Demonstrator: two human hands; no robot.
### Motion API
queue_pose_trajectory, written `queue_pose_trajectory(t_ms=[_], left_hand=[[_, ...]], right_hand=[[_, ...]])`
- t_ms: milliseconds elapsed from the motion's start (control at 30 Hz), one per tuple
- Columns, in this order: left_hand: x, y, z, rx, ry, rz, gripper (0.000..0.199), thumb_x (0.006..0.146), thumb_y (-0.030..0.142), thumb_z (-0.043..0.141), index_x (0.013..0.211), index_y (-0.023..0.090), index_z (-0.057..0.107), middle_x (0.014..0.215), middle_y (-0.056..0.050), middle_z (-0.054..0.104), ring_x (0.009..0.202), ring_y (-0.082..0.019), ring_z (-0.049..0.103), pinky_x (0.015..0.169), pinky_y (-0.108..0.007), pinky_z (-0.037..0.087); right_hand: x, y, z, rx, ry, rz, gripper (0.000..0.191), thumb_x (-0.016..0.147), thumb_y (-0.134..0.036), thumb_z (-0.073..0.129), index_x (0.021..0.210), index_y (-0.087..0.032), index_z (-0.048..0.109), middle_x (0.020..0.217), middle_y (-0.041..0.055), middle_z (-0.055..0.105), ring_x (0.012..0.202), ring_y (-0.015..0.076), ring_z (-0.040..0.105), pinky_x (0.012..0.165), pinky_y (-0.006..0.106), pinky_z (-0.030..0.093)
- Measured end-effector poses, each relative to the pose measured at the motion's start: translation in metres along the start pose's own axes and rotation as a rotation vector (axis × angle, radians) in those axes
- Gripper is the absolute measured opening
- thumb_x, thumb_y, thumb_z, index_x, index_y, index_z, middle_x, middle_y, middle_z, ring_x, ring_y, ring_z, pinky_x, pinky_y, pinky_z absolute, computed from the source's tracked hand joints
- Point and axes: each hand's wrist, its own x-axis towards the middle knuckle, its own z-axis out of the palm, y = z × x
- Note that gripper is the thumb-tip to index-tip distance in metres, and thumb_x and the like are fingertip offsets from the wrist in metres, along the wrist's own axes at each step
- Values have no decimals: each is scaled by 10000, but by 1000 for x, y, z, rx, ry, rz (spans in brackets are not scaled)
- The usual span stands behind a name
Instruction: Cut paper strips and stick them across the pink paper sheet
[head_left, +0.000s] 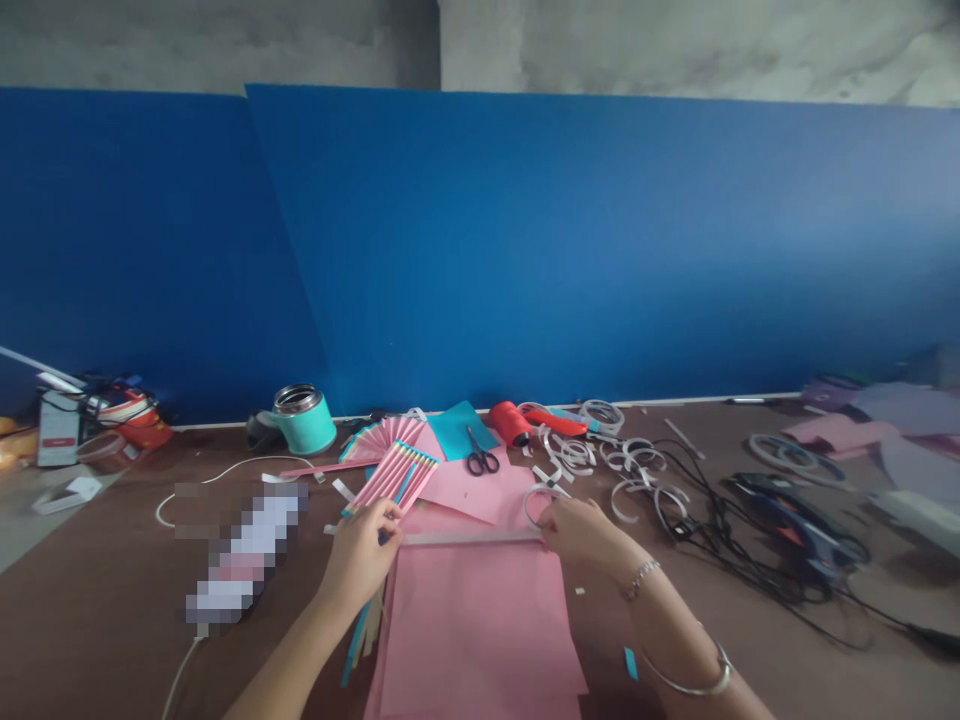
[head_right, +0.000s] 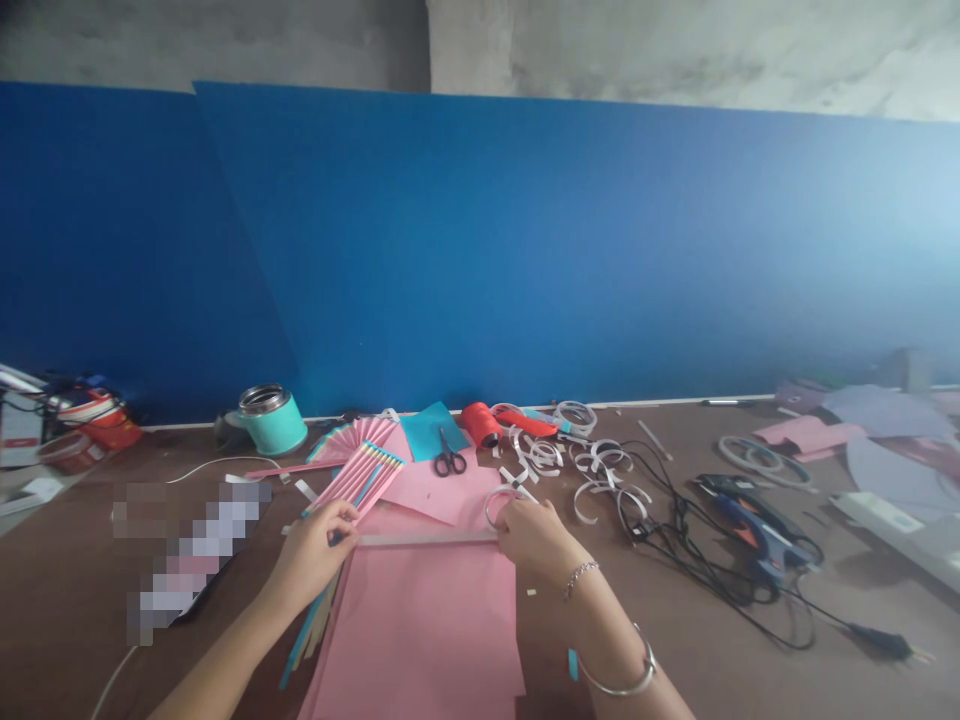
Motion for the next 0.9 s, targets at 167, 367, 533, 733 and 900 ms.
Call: queue_pose_trajectory(t_ms=[167,367,533,733,900], left_hand=[[0,-1,1,36,12,7,134,715,139,531,818,224,538,655,27,691,714,-203,670,694,-311,449],[-1,-1,1,31,26,-3,138,698,141,532,807,225,548,663,25,688,713,-196,675,676,-294,456],[-1,0,1,59,62,20,120,710,152,528,801,226,552,672,18,691,717,-203,668,690,-306,465],[-1,1,0,69,149,52,99,726,174,523,799,234,555,674,20,692,679,-196,660,695,-309,474],[0,1,0,51,191,67,91,725,187,525,796,234,554,684,15,693,650,-186,654,675,-294,467]], right_hand=[[3,3,3,-32,-4,-14,127,625,-94,449,514,-150,468,603,19,499,627,133,453,601,261,227],[2,2,2,-29,8,-24,126,628,-106,443,510,-149,437,587,13,489,628,126,448,592,259,203],[-3,-4,-5,-38,59,-9,160,638,-97,423,488,-150,405,557,6,469,582,115,431,586,256,213],[-5,-8,-10,9,157,2,218,710,-129,397,506,-165,465,577,6,506,561,115,423,591,255,215],[-3,-7,-10,40,202,14,305,766,-156,396,517,-185,569,535,4,517,524,114,391,569,252,199]])
